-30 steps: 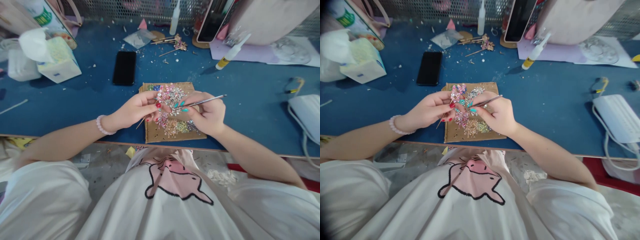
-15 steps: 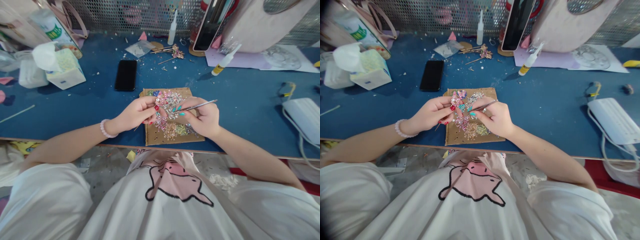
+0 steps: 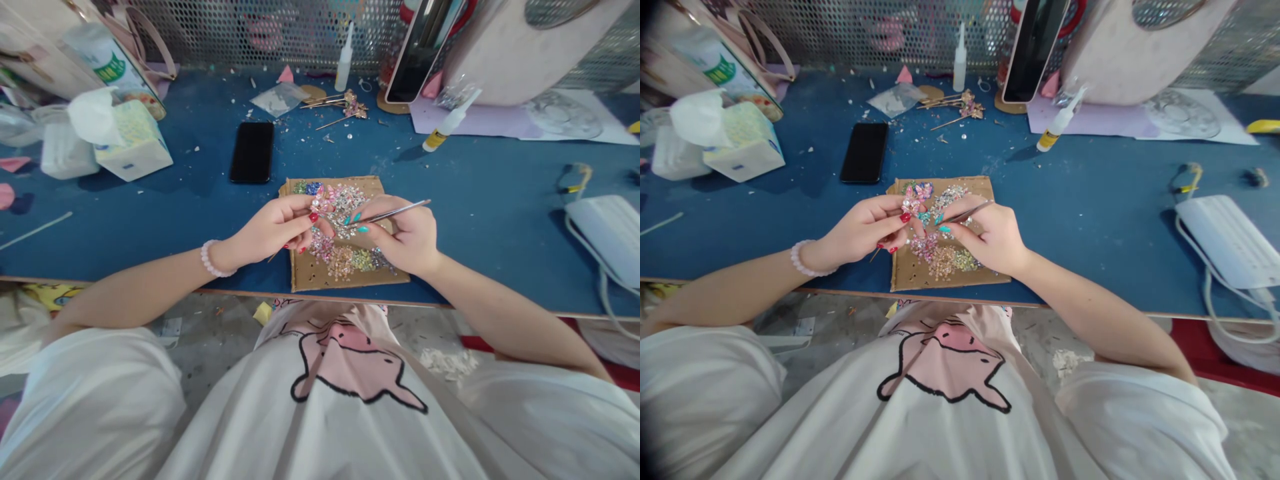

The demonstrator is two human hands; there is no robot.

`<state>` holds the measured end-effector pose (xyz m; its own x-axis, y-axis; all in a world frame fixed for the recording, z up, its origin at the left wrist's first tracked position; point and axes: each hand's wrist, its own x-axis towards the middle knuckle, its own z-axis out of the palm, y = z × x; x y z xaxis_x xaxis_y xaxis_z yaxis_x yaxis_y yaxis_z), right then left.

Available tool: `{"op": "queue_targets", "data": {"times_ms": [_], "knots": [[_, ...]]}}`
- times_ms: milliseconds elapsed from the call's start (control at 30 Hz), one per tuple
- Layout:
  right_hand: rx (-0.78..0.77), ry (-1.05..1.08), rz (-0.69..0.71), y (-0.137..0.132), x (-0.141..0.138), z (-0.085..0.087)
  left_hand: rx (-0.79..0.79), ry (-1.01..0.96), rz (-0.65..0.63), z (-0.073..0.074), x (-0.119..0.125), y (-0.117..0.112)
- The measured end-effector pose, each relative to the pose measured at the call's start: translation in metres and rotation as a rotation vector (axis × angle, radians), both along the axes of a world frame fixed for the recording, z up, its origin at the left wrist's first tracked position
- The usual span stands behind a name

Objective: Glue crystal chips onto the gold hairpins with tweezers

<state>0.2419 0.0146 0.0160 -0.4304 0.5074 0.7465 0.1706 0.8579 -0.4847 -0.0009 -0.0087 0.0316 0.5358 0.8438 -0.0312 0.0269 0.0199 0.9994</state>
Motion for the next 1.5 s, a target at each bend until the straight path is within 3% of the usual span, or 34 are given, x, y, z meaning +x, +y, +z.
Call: {"op": "queue_targets", "data": {"times_ms": [1100,1500], "knots": [[0.008,-0.087,-0.02,-0.0026,0.0024,0.0037,0.023,0.01,0.007,-0.0004,-0.002,-0.0007],[-0.006,-0.124,0.037,0.0001,0.0032,0.0012,-0.01,-0.019,0.005,-0.0009,0.0012,-0.0015]]}}
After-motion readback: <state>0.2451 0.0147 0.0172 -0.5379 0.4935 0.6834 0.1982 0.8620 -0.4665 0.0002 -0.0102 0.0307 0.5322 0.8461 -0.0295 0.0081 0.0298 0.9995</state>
